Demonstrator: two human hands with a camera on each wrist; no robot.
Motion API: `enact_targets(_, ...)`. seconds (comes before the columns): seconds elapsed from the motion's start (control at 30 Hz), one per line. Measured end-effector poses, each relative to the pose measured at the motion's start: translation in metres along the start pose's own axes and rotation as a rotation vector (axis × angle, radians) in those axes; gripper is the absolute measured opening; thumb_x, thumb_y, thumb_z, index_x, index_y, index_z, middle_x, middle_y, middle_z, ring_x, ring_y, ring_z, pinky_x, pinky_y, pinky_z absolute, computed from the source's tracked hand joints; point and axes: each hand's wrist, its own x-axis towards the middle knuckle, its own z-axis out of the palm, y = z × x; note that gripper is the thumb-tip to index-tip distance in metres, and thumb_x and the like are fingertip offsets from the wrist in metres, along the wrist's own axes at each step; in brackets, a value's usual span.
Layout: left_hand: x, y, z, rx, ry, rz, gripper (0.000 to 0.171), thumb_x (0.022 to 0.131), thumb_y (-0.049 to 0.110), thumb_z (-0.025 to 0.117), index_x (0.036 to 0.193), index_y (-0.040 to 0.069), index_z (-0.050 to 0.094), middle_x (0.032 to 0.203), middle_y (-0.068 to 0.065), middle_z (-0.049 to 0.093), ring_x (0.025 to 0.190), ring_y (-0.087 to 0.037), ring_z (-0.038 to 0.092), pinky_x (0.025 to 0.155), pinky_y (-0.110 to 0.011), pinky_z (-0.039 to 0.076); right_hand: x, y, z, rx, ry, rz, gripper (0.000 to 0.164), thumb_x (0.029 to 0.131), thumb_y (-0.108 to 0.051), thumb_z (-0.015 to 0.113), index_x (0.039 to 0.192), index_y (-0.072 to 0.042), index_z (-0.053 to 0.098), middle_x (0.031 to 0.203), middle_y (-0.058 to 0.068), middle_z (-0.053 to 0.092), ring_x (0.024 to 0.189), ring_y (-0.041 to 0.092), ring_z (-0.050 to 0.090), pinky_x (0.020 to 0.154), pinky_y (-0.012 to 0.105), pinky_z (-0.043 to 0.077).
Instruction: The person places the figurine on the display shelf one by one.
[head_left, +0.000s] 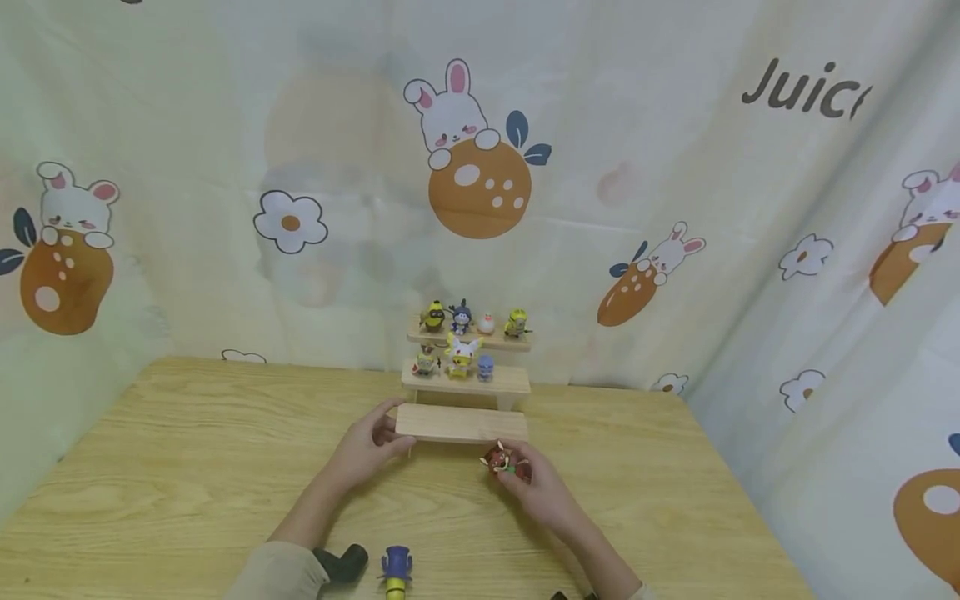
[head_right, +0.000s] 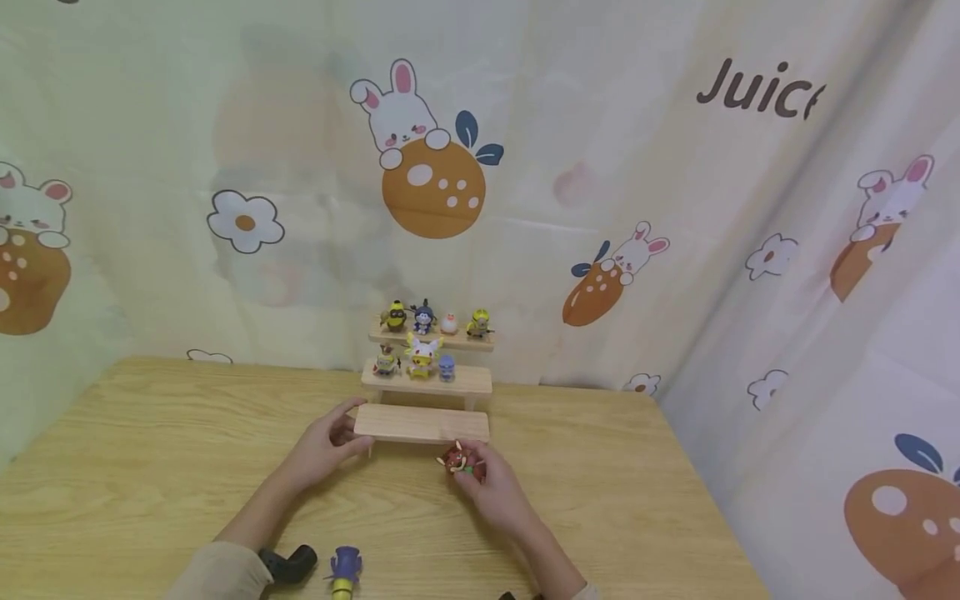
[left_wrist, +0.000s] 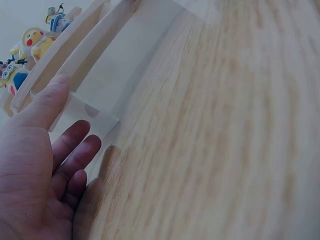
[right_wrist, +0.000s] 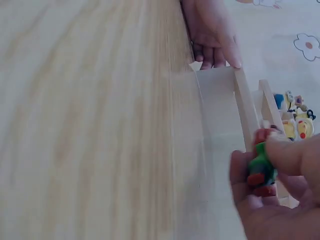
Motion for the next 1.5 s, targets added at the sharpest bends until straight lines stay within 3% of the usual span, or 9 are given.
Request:
enact_targets(0.17, 0.002, -0.001, -0.002, -0.006, -0.001, 0.007, 0.071, 0.081, 0.035, 0.074, 0.142, 0.018, 0.042, 0.100, -0.005, 0.065, 0.088, -0.015, 0.061, 0.080, -0.029, 0.049, 0.000, -0.007, 0.000, 0.218, 0.006, 0.072, 0.045, 0.090, -0.002, 0.061, 0.129, -0.006, 0.040, 0.119, 0.016, 0.044, 0.099, 0.021, 0.061, 0.074, 0.021, 0.052)
enact_targets(0.3, 0.003, -0.001, -0.004, -0.014, -0.005, 0.012, 0.072, 0.081, 0.034, 0.075, 0.143, 0.017, 0.042, 0.100, -0.005, 0.066, 0.089, -0.015, 0.061, 0.081, -0.029, 0.050, 0.000, -0.012, -0.004, 0.317, 0.037, 0.073, 0.046, 0.088, -0.002, 0.063, 0.127, -0.006, 0.038, 0.122, 0.014, 0.046, 0.109, 0.022, 0.060, 0.080, 0.025, 0.053)
enact_targets(0.57, 0.001, 0.004, -0.009, 0.001, -0.014, 0.029, 0.072, 0.082, 0.036, 0.073, 0.143, 0.016, 0.041, 0.100, -0.005, 0.066, 0.088, -0.014, 0.062, 0.080, -0.029, 0.050, 0.002, -0.016, -0.018, 0.286, 0.069, 0.042, 0.051, 0.087, -0.011, 0.067, 0.133, -0.011, 0.046, 0.123, 0.013, 0.055, 0.106, 0.017, 0.057, 0.087, 0.029, 0.049)
enact_targets(0.77, 0.000, 0.006, -0.011, 0.005, -0.011, 0.017, 0.072, 0.081, 0.036, 0.074, 0.143, 0.017, 0.042, 0.101, -0.006, 0.066, 0.089, -0.015, 0.062, 0.081, -0.030, 0.050, 0.002, -0.020, -0.025, 0.292, 0.074, 0.060, 0.055, 0.089, -0.009, 0.064, 0.137, -0.018, 0.038, 0.124, 0.014, 0.049, 0.103, 0.018, 0.059, 0.090, 0.032, 0.048)
enact_targets(0.9, -0.002, 0.006, -0.010, -0.003, -0.012, 0.004, 0.072, 0.081, 0.036, 0.074, 0.143, 0.017, 0.042, 0.102, -0.006, 0.065, 0.090, -0.016, 0.062, 0.082, -0.031, 0.051, 0.004, -0.022, -0.031, 0.240, 0.072, 0.057, 0.053, 0.090, -0.007, 0.062, 0.137, -0.020, 0.041, 0.120, 0.013, 0.049, 0.100, 0.015, 0.061, 0.087, 0.029, 0.050)
enact_targets(1.07, -0.004, 0.007, -0.007, -0.006, -0.001, -0.019, 0.071, 0.080, 0.035, 0.075, 0.142, 0.019, 0.043, 0.102, -0.006, 0.065, 0.091, -0.016, 0.062, 0.084, -0.033, 0.052, 0.014, -0.035, -0.042, 0.104, 0.086, 0.037, 0.047, 0.089, -0.011, 0.066, 0.133, -0.010, 0.049, 0.118, 0.014, 0.054, 0.101, 0.016, 0.062, 0.084, 0.028, 0.052)
enact_targets(1.3, -0.002, 0.008, -0.003, -0.020, 0.005, 0.001, 0.072, 0.080, 0.035, 0.075, 0.142, 0.018, 0.043, 0.101, -0.005, 0.066, 0.091, -0.016, 0.063, 0.083, -0.034, 0.052, 0.049, -0.058, -0.057, -0.091, 0.183, -0.075, 0.045, 0.085, -0.011, 0.071, 0.127, -0.007, 0.055, 0.120, 0.016, 0.059, 0.108, 0.029, 0.061, 0.086, 0.025, 0.053)
enact_targets(1.5, -0.004, 0.005, -0.002, -0.013, -0.006, -0.013, 0.072, 0.080, 0.036, 0.075, 0.142, 0.019, 0.043, 0.099, -0.003, 0.067, 0.090, -0.015, 0.063, 0.083, -0.033, 0.053, 0.072, -0.066, -0.058, -0.207, 0.268, -0.095, 0.043, 0.083, -0.013, 0.074, 0.123, -0.013, 0.059, 0.115, 0.011, 0.063, 0.098, 0.025, 0.065, 0.079, 0.026, 0.056)
